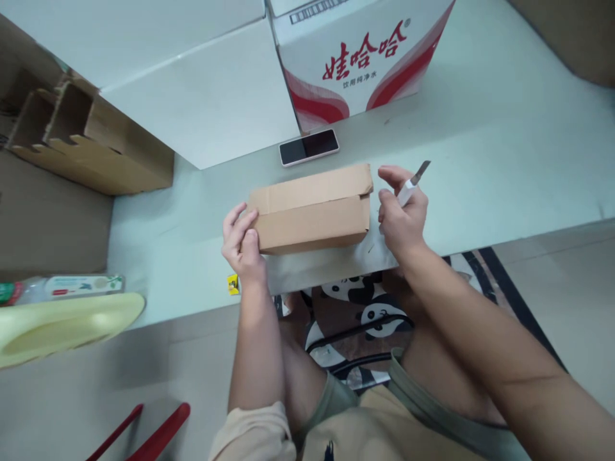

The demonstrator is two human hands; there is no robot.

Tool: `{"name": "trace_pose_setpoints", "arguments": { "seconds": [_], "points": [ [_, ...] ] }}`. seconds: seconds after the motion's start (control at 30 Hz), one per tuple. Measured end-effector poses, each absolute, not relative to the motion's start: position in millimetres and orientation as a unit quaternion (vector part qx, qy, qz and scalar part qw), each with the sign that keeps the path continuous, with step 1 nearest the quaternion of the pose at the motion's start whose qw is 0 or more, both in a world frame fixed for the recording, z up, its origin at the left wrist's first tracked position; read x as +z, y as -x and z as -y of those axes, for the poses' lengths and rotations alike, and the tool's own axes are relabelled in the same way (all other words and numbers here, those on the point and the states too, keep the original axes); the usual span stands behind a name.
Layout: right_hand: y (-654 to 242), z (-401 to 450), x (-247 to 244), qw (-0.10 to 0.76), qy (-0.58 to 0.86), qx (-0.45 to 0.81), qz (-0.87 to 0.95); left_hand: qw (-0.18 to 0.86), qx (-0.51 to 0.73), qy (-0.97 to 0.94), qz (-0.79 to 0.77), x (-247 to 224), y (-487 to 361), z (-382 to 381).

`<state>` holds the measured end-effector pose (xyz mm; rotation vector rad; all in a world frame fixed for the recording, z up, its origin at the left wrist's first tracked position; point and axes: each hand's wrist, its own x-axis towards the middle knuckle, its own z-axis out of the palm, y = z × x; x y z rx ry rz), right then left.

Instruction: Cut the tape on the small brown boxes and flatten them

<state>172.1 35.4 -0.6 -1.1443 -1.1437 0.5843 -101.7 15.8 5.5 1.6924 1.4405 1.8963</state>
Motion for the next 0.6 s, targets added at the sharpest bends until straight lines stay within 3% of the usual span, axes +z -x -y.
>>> {"name": "trace_pose_setpoints", "arguments": {
  "seconds": [0.13,0.23,0.4,0.5,0.6],
  "points": [
    [-169,-38,-4,0.613,0.581,0.392,0.365,0.165,0.702,-0.483,-0.497,5,108,-22],
    [-167,-37,-3,0.558,0.553,0.472,0.401,0.226,0.744,-0.389,-0.494,4,114,-26],
    [-162,-35,-8,0.572,0.510,0.470,0.438,0.317,0.753,-0.299,-0.494,2,125,-29],
    [-157,-32,-14,0.534,0.453,0.536,0.471,0.374,0.736,-0.239,-0.510,0,123,-29],
    [-153,-25,-13,0.524,0.382,0.525,0.551,0.456,0.686,-0.193,-0.533,1,110,-28]
  ]
}}
